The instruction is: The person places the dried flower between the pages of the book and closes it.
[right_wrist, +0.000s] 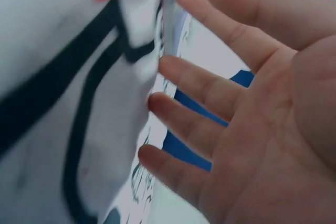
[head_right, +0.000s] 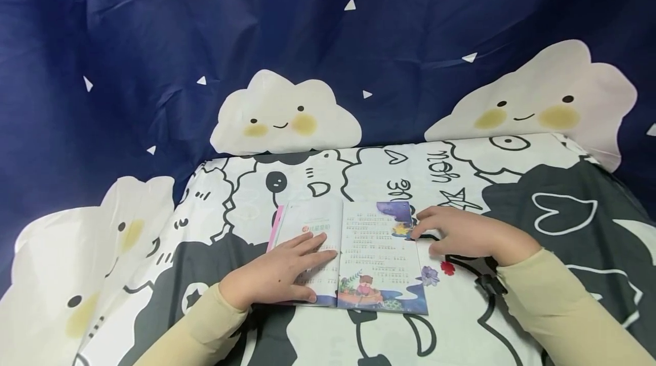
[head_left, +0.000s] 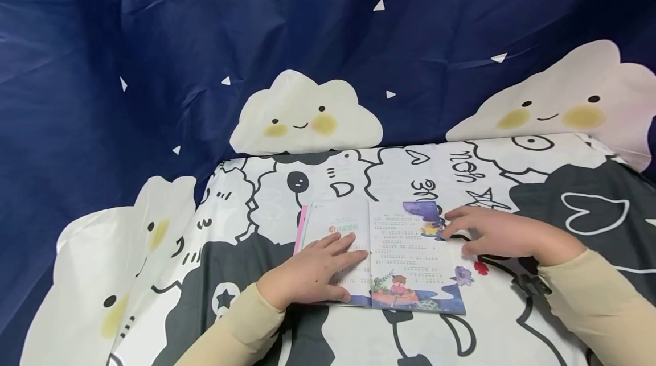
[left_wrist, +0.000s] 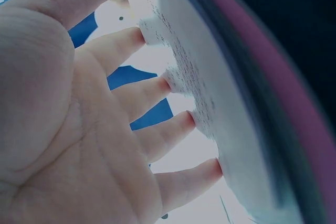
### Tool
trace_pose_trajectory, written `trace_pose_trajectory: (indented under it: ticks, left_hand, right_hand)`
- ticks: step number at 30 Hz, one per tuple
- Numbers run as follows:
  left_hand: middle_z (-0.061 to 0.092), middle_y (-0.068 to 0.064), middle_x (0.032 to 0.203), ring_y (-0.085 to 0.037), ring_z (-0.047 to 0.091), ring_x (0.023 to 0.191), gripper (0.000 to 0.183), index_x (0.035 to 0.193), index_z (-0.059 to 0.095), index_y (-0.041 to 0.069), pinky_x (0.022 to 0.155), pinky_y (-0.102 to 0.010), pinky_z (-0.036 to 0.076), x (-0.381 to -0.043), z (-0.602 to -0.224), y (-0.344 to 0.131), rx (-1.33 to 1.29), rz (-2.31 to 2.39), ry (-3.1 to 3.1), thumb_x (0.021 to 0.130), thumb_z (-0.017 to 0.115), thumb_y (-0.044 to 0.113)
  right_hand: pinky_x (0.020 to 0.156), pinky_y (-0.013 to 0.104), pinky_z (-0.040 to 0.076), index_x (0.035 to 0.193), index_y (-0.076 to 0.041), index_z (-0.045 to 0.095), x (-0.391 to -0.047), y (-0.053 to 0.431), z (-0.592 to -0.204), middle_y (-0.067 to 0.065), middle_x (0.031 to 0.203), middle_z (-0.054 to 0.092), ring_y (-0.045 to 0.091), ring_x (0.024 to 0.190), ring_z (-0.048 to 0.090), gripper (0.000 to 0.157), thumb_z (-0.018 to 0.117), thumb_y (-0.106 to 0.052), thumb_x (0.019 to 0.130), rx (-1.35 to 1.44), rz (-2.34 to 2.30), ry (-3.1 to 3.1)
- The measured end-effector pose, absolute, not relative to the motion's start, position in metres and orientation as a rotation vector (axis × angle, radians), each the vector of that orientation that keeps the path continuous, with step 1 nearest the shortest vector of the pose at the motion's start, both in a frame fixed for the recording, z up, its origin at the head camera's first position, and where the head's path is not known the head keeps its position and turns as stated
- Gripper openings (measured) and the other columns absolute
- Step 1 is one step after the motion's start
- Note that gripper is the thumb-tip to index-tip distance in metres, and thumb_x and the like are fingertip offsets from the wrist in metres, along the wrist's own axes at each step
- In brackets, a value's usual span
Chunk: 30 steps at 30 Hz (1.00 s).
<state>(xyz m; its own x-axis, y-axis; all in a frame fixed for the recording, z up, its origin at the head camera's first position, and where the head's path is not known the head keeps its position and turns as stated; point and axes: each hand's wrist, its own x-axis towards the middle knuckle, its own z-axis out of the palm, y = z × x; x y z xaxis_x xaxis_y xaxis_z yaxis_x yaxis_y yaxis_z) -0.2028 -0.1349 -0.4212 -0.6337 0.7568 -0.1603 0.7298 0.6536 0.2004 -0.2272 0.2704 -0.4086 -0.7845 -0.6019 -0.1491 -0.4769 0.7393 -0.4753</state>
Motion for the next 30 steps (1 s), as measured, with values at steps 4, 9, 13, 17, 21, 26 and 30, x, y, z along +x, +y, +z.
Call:
trace_pose_trajectory:
  ticks: [4,9,13,17,21,26,30]
  left_hand:
    - [0.022,-0.005,0.167,-0.034,0.022,0.151,0.083,0.159,0.034,0.038,0.118,-0.05,0.027,-0.203,-0.421,-0.135,1.218,0.168,2.641,0.088,0.074,0.052]
    - [0.022,-0.005,0.167,-0.034,0.023,0.151,0.083,0.159,0.034,0.037,0.118,-0.048,0.026,-0.203,-0.421,-0.134,1.234,0.164,2.643,0.088,0.074,0.052]
    - [0.021,-0.004,0.167,-0.033,0.022,0.151,0.083,0.159,0.033,0.037,0.118,-0.049,0.027,-0.202,-0.421,-0.135,1.22,0.162,2.643,0.088,0.073,0.052]
    - [0.021,-0.004,0.167,-0.033,0.021,0.151,0.083,0.159,0.033,0.037,0.117,-0.05,0.028,-0.201,-0.421,-0.136,1.216,0.162,2.641,0.088,0.073,0.053]
    - [0.023,-0.005,0.167,-0.033,0.021,0.151,0.082,0.159,0.034,0.036,0.117,-0.051,0.027,-0.201,-0.42,-0.137,1.232,0.161,2.647,0.089,0.074,0.051]
    - [0.023,-0.005,0.167,-0.033,0.021,0.151,0.083,0.159,0.034,0.036,0.119,-0.049,0.025,-0.201,-0.422,-0.136,1.24,0.156,2.654,0.088,0.074,0.051]
    - [0.022,-0.004,0.167,-0.032,0.021,0.152,0.083,0.159,0.033,0.036,0.12,-0.047,0.023,-0.202,-0.423,-0.135,1.227,0.159,2.654,0.088,0.074,0.051]
  right_hand:
    - [0.092,0.048,0.048,0.108,-0.041,0.07,-0.223,0.279,-0.41,0.016,0.146,0.049,0.039,0.129,0.05,0.029,0.078,-0.023,0.087,-0.843,-0.641,2.633]
    - [0.093,0.049,0.044,0.097,-0.046,0.07,-0.218,0.284,-0.409,0.016,0.15,0.046,0.045,0.136,0.04,0.032,0.076,-0.017,0.085,-0.833,-0.644,2.617]
    - [0.096,0.053,0.042,0.094,-0.048,0.069,-0.218,0.286,-0.408,0.014,0.151,0.045,0.045,0.139,0.035,0.036,0.074,-0.013,0.084,-0.816,-0.634,2.613]
    - [0.092,0.052,0.044,0.092,-0.048,0.068,-0.217,0.288,-0.412,0.014,0.146,0.049,0.043,0.132,0.042,0.037,0.075,-0.012,0.084,-0.853,-0.62,2.636]
    - [0.088,0.048,0.045,0.089,-0.048,0.065,-0.212,0.291,-0.418,0.013,0.144,0.048,0.041,0.128,0.044,0.038,0.078,-0.013,0.082,-0.894,-0.618,2.653]
    - [0.086,0.043,0.045,0.082,-0.046,0.059,-0.206,0.289,-0.42,0.015,0.147,0.043,0.042,0.13,0.043,0.042,0.079,-0.009,0.078,-0.951,-0.573,2.683]
    - [0.087,0.043,0.044,0.08,-0.045,0.056,-0.205,0.289,-0.421,0.013,0.148,0.043,0.04,0.131,0.044,0.045,0.08,-0.008,0.076,-0.956,-0.545,2.701]
